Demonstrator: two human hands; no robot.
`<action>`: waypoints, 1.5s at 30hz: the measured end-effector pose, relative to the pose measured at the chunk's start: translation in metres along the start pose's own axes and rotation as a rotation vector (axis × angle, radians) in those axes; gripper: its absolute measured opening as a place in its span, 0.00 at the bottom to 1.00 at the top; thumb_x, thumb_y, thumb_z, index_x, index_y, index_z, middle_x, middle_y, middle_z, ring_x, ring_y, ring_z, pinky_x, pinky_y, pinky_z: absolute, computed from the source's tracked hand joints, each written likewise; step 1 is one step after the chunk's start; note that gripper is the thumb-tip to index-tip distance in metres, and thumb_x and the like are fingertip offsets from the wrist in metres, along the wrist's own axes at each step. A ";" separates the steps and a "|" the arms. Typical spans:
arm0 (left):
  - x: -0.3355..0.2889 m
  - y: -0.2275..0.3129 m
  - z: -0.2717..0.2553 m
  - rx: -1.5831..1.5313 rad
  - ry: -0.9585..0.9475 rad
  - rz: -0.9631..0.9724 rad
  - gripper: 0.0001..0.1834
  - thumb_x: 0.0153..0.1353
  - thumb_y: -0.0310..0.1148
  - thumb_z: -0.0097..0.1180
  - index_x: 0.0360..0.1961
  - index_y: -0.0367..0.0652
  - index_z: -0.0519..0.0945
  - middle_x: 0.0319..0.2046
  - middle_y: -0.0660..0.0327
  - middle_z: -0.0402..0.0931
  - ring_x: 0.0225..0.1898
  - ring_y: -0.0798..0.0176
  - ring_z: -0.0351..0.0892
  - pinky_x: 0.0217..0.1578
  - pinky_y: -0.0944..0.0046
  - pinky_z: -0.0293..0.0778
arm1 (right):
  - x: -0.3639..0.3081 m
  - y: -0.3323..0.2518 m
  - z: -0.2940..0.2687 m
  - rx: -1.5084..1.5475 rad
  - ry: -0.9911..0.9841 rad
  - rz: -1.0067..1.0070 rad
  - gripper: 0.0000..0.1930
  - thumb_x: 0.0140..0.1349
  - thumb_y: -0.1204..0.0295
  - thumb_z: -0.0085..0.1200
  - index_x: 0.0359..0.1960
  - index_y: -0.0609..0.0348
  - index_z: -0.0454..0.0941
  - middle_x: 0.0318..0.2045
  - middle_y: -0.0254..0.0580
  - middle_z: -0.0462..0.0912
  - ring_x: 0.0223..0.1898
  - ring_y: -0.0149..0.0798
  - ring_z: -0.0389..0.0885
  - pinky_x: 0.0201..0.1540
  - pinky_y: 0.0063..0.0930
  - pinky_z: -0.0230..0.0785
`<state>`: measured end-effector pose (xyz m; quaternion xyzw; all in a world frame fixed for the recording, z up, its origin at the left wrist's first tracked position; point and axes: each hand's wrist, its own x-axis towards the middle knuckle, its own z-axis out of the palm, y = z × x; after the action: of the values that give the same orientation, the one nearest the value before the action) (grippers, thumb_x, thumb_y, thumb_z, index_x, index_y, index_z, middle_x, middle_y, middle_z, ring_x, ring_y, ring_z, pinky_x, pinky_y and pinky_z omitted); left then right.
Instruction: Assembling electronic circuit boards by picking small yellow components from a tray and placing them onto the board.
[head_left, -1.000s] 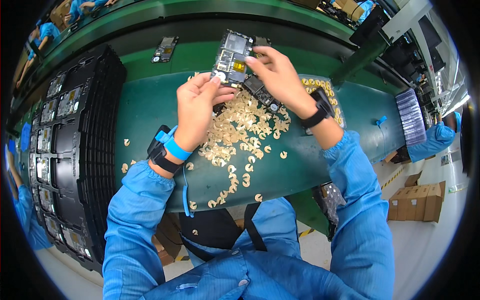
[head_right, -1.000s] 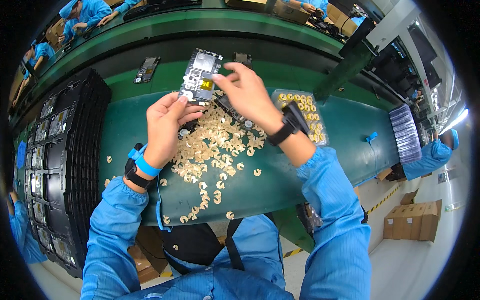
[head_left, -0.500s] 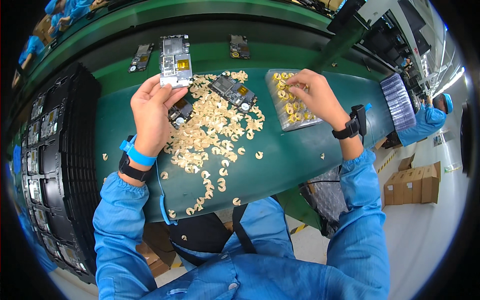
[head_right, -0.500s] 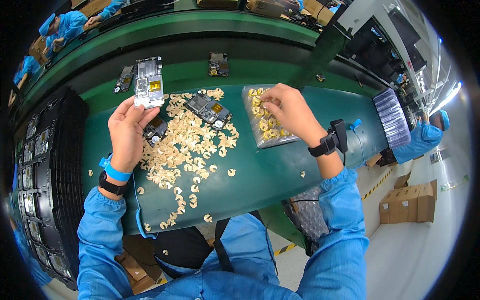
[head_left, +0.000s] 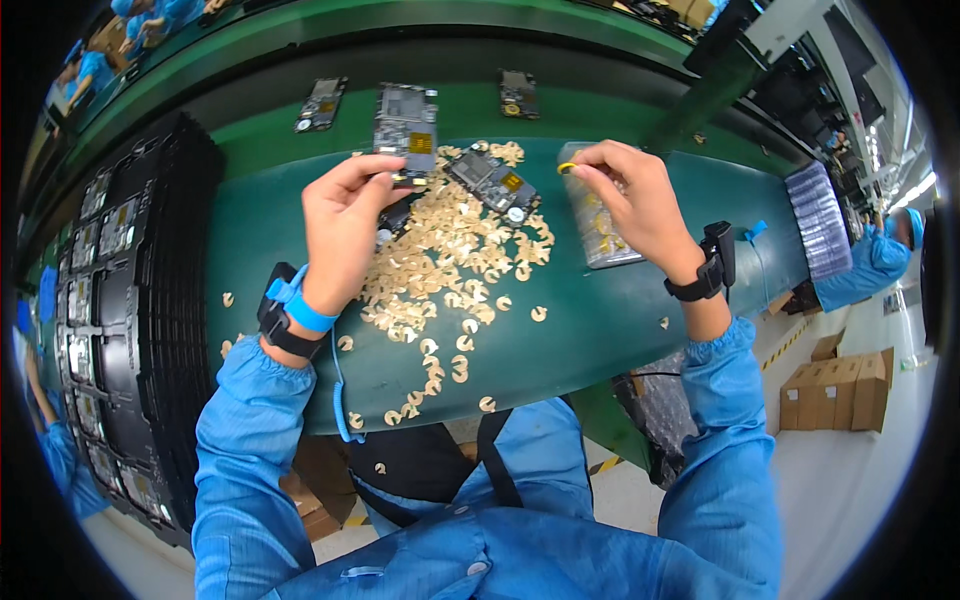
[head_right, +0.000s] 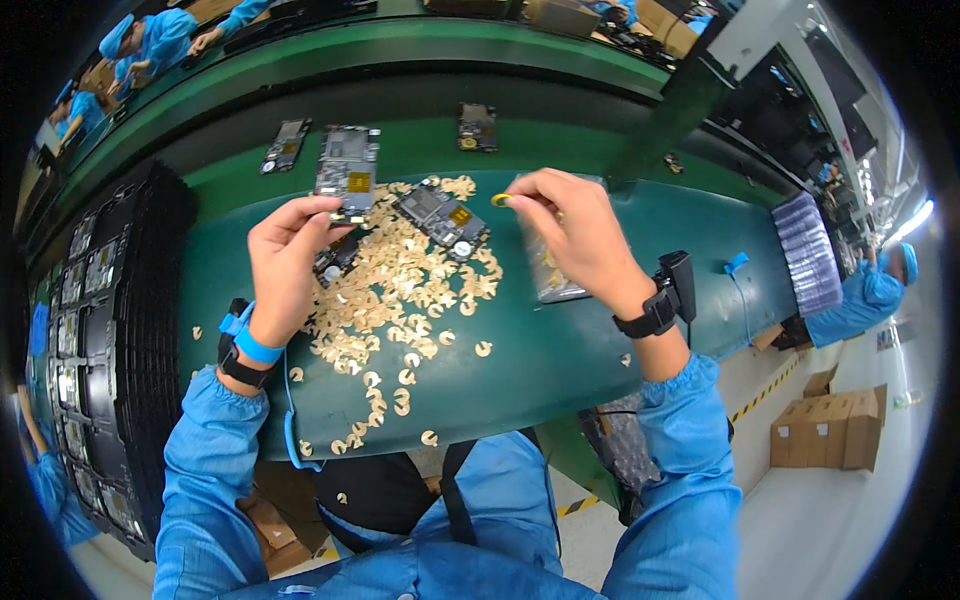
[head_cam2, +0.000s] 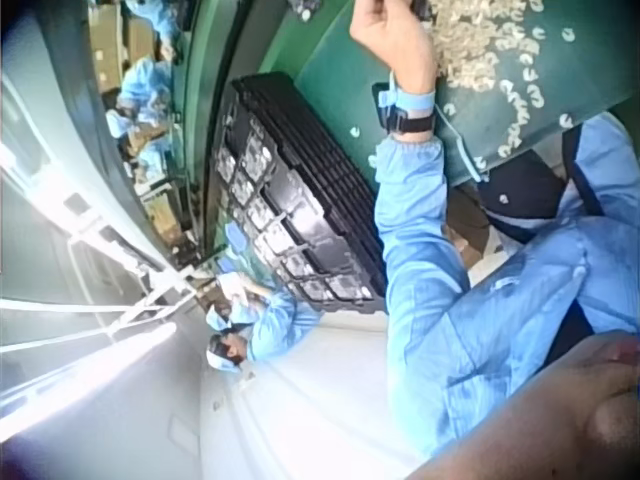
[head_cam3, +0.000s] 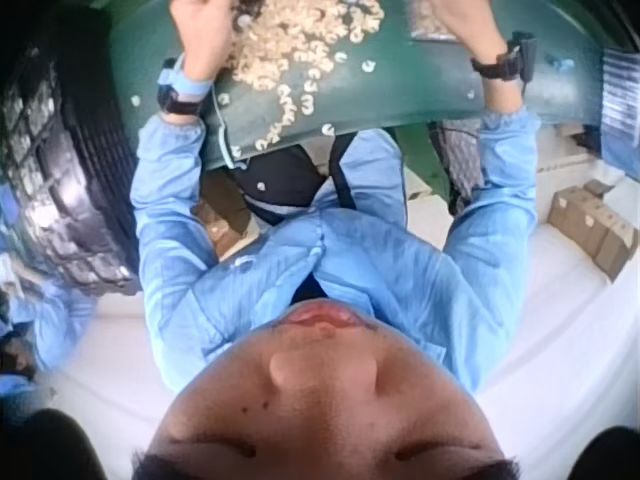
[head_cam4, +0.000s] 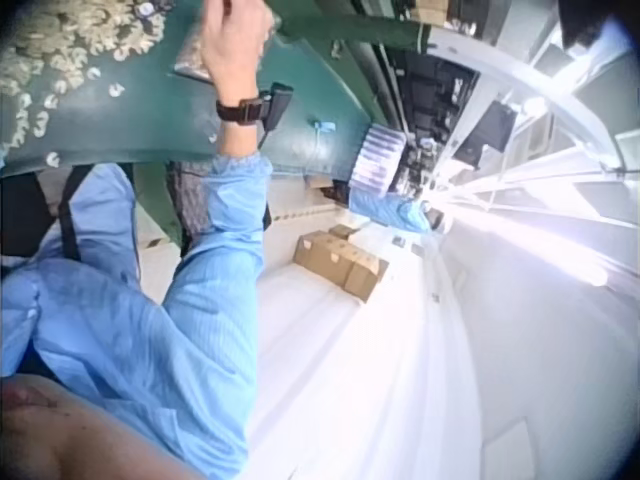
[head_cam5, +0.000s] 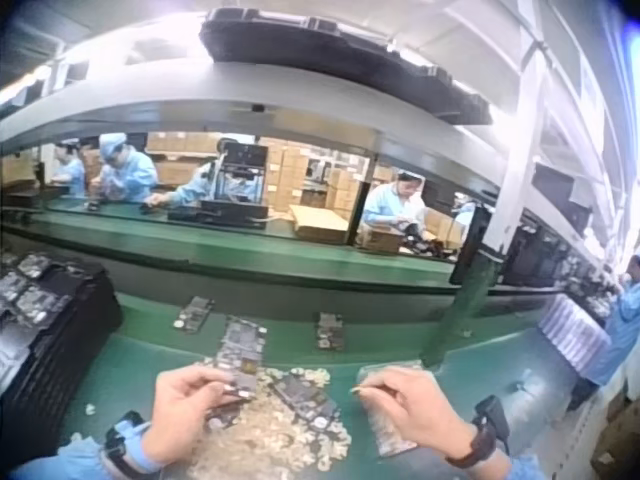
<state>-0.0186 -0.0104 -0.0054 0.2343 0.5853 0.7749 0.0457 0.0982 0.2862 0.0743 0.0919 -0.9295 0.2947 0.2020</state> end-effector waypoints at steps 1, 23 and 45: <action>-0.001 0.002 0.003 -0.009 -0.018 0.016 0.11 0.72 0.22 0.52 0.49 0.30 0.83 0.45 0.57 0.84 0.46 0.65 0.85 0.52 0.62 0.83 | 0.007 -0.012 0.012 0.015 -0.005 -0.008 0.07 0.69 0.75 0.58 0.40 0.68 0.82 0.32 0.47 0.85 0.32 0.44 0.82 0.37 0.32 0.73; -0.007 0.007 0.010 0.214 0.039 0.044 0.09 0.72 0.29 0.60 0.41 0.31 0.85 0.33 0.68 0.83 0.33 0.81 0.75 0.32 0.77 0.70 | 0.041 -0.043 0.124 0.745 -0.128 0.143 0.07 0.69 0.74 0.59 0.40 0.68 0.81 0.28 0.30 0.80 0.29 0.19 0.72 0.31 0.19 0.67; -0.007 0.007 0.015 0.197 0.043 0.066 0.08 0.72 0.26 0.60 0.44 0.30 0.85 0.37 0.63 0.85 0.37 0.75 0.80 0.40 0.73 0.76 | 0.037 -0.052 0.124 0.678 0.003 0.093 0.05 0.57 0.79 0.62 0.32 0.67 0.79 0.23 0.31 0.71 0.21 0.22 0.62 0.25 0.24 0.57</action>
<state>-0.0049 -0.0020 0.0022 0.2403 0.6515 0.7194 -0.0158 0.0405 0.1694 0.0244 0.1107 -0.7816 0.5958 0.1478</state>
